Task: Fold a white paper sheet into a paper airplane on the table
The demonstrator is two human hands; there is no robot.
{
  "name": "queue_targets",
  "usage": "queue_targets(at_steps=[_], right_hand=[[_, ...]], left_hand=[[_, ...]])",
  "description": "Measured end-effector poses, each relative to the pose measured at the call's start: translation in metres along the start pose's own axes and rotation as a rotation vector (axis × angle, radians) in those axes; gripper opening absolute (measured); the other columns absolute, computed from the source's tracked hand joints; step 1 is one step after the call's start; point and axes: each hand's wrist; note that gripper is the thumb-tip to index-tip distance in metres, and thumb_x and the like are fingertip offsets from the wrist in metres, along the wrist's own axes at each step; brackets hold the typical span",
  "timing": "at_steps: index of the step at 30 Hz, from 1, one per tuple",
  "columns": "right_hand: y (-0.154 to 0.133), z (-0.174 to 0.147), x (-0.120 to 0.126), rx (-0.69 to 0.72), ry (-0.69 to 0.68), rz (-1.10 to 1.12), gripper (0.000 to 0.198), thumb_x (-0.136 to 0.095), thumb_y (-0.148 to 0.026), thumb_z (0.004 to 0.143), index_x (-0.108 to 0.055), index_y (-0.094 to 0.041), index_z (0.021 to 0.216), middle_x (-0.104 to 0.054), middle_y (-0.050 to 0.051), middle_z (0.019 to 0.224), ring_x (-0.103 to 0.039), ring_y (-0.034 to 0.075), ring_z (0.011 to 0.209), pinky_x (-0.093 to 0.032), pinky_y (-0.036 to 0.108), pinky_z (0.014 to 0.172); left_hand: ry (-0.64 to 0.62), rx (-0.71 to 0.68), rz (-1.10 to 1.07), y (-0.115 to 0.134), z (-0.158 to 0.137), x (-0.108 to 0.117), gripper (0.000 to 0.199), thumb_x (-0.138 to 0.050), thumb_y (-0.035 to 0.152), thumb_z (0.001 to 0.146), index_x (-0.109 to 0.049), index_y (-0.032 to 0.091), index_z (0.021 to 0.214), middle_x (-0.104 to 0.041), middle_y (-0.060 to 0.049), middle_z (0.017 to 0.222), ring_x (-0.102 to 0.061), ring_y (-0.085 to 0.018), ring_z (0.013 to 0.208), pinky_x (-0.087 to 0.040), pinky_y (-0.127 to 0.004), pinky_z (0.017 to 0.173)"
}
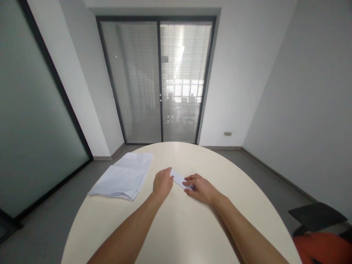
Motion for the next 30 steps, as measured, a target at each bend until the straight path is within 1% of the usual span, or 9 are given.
queue_targets(at_steps=[5, 8, 11, 14, 18, 21, 24, 28, 30], right_hand=[[-0.004, -0.001, -0.001, 0.003, 0.045, -0.043, 0.034, -0.054, -0.033, 0.093, -0.070, -0.023, 0.121, -0.066, 0.010, 0.126, -0.059, 0.025, 0.112, -0.046, 0.040, 0.099], [-0.004, 0.000, -0.004, 0.014, 0.060, -0.074, 0.038, -0.055, -0.033, 0.092, -0.066, -0.024, 0.127, -0.061, 0.012, 0.135, -0.058, 0.026, 0.116, -0.044, 0.044, 0.102], [-0.001, 0.001, -0.009, 0.012, 0.064, -0.082, 0.045, -0.056, -0.035, 0.092, -0.060, -0.022, 0.134, -0.054, 0.014, 0.143, -0.054, 0.029, 0.125, -0.041, 0.048, 0.106], [0.001, 0.002, -0.013, 0.025, 0.043, -0.070, 0.048, -0.053, -0.037, 0.094, -0.056, -0.019, 0.138, -0.051, 0.016, 0.146, -0.050, 0.029, 0.131, -0.037, 0.049, 0.111], [0.002, 0.004, -0.016, 0.048, 0.005, -0.018, 0.049, -0.046, -0.036, 0.098, -0.052, -0.015, 0.141, -0.047, 0.016, 0.149, -0.040, 0.027, 0.141, -0.029, 0.047, 0.118], [0.005, 0.004, -0.020, -0.028, -0.004, 0.017, 0.050, -0.041, -0.034, 0.099, -0.050, -0.011, 0.143, -0.043, 0.019, 0.151, -0.036, 0.028, 0.143, -0.029, 0.048, 0.119], [0.013, 0.004, -0.024, -0.137, 0.060, 0.016, 0.049, -0.043, -0.034, 0.099, -0.053, -0.011, 0.141, -0.045, 0.020, 0.149, -0.038, 0.030, 0.142, -0.031, 0.050, 0.117], [0.024, 0.004, -0.023, -0.285, 0.188, -0.068, 0.042, -0.047, -0.032, 0.096, -0.063, -0.014, 0.131, -0.057, 0.019, 0.139, -0.049, 0.032, 0.132, -0.038, 0.048, 0.110], [0.027, 0.003, -0.020, -0.353, 0.233, -0.109, 0.042, -0.050, -0.032, 0.094, -0.063, -0.016, 0.130, -0.062, 0.017, 0.131, -0.055, 0.032, 0.123, -0.043, 0.047, 0.105]], left_hand=[[0.022, -0.074, -0.021, 0.004, -0.004, -0.004, 0.044, -0.051, 0.034, 0.095, -0.053, 0.015, 0.134, -0.065, -0.011, 0.128, -0.058, -0.024, 0.120, -0.041, -0.034, 0.106], [0.001, -0.140, -0.021, 0.006, -0.006, -0.007, 0.050, -0.051, 0.041, 0.095, -0.052, 0.012, 0.136, -0.061, -0.013, 0.134, -0.054, -0.025, 0.126, -0.039, -0.035, 0.109], [-0.043, -0.164, 0.012, 0.006, -0.005, -0.008, 0.050, -0.043, 0.040, 0.098, -0.051, 0.010, 0.138, -0.054, -0.015, 0.143, -0.048, -0.026, 0.133, -0.035, -0.038, 0.112], [-0.112, -0.176, 0.061, 0.006, -0.004, -0.008, 0.047, -0.037, 0.035, 0.100, -0.052, 0.013, 0.138, -0.047, -0.014, 0.150, -0.041, -0.027, 0.139, -0.033, -0.044, 0.114], [-0.113, -0.111, 0.101, 0.006, -0.002, -0.009, 0.046, -0.036, 0.030, 0.100, -0.051, 0.013, 0.140, -0.042, -0.013, 0.153, -0.039, -0.028, 0.141, -0.031, -0.045, 0.115], [-0.102, -0.045, 0.098, 0.005, -0.002, -0.011, 0.048, -0.036, 0.028, 0.099, -0.047, 0.011, 0.142, -0.042, -0.015, 0.153, -0.037, -0.028, 0.142, -0.029, -0.044, 0.116], [-0.119, -0.016, 0.084, 0.004, -0.001, -0.013, 0.050, -0.037, 0.030, 0.098, -0.046, 0.010, 0.143, -0.040, -0.016, 0.154, -0.034, -0.028, 0.143, -0.028, -0.044, 0.117], [-0.122, -0.018, 0.078, 0.003, -0.001, -0.013, 0.050, -0.038, 0.034, 0.097, -0.050, 0.012, 0.141, -0.040, -0.014, 0.154, -0.034, -0.027, 0.144, -0.027, -0.045, 0.117], [-0.123, -0.015, 0.074, 0.003, -0.001, -0.012, 0.050, -0.038, 0.034, 0.097, -0.050, 0.012, 0.140, -0.040, -0.014, 0.154, -0.034, -0.027, 0.144, -0.027, -0.044, 0.117]])
Point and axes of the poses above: each hand's wrist, its own z-axis towards the middle knuckle, its own x-axis out of the back of the hand, y = z × x
